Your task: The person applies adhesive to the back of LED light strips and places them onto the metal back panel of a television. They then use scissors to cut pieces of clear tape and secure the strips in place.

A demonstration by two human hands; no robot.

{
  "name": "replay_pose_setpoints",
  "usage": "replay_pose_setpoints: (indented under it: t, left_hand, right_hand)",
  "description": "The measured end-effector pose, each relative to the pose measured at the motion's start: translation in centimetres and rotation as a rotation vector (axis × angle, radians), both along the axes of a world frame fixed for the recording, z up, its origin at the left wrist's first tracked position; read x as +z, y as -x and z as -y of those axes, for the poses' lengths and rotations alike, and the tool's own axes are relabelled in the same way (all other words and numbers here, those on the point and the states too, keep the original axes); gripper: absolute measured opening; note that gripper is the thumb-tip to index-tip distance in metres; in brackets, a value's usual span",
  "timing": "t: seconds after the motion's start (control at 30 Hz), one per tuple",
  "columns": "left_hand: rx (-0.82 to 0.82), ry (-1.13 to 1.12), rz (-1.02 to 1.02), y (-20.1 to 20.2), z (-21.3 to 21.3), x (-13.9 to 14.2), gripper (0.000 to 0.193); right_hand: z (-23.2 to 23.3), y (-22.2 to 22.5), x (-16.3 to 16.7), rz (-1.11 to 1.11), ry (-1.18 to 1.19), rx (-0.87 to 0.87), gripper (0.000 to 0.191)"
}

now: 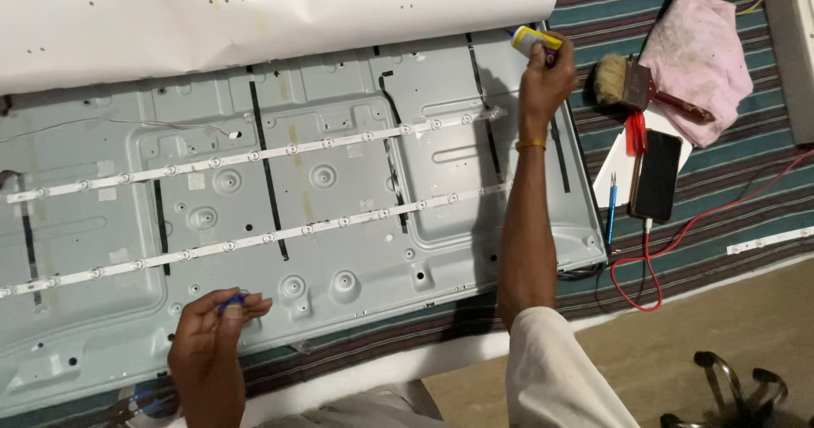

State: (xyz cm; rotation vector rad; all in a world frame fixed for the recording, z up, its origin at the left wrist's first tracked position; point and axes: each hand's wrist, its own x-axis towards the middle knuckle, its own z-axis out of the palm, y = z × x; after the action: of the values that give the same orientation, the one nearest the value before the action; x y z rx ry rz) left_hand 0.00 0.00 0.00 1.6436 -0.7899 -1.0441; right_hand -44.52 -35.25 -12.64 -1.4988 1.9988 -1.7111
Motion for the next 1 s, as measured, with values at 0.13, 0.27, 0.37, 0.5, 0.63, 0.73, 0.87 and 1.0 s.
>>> replay_pose_setpoints:
  t: [0.13,0.27,0.37,0.5,0.63,0.73,0.87,1.0]
  left_hand:
    - [0.003,0.065,-0.146,1.4,1.1,-0.1,0.021]
    - [-0.059,0.248,-0.432,2.3,2.6,-0.7,0.022]
    - [-0.078,0.326,-0.612,3.7,4.3,-1.3,0.022]
    - [-0.154,0.361,-0.712,5.8,5.3,-1.1,0.026]
    - [-0.151,0.416,-0.752,6.6,5.3,0.1,0.025]
    - [-0.129,0.436,-0.744,6.2,5.3,0.5,0.025]
    - [-0.090,0.451,-0.753,5.3,4.5,0.7,0.024]
    - [-0.085,0.464,-0.714,4.3,4.0,1.3,0.025]
  right_hand:
    - [-4.6,0.7,4.8,0.511,0.299,0.142,0.026]
    - [-12.9,-2.7,9.8,0.829,0.263,0.394,0.037]
    - [-19.8,-8.8,11.7,0.861,0.159,0.609,0.032]
    - [-27.2,-17.4,12.5,0.795,-0.010,0.691,0.030]
    - [-29.0,-22.1,12.8,0.785,-0.057,0.741,0.031]
    - [-28.9,-23.2,12.9,0.777,-0.068,0.769,0.032]
    - [-29.4,-24.0,13.1,0.796,-0.082,0.803,0.031]
    - [-29.4,-24.8,13.5,0.813,-0.094,0.854,0.031]
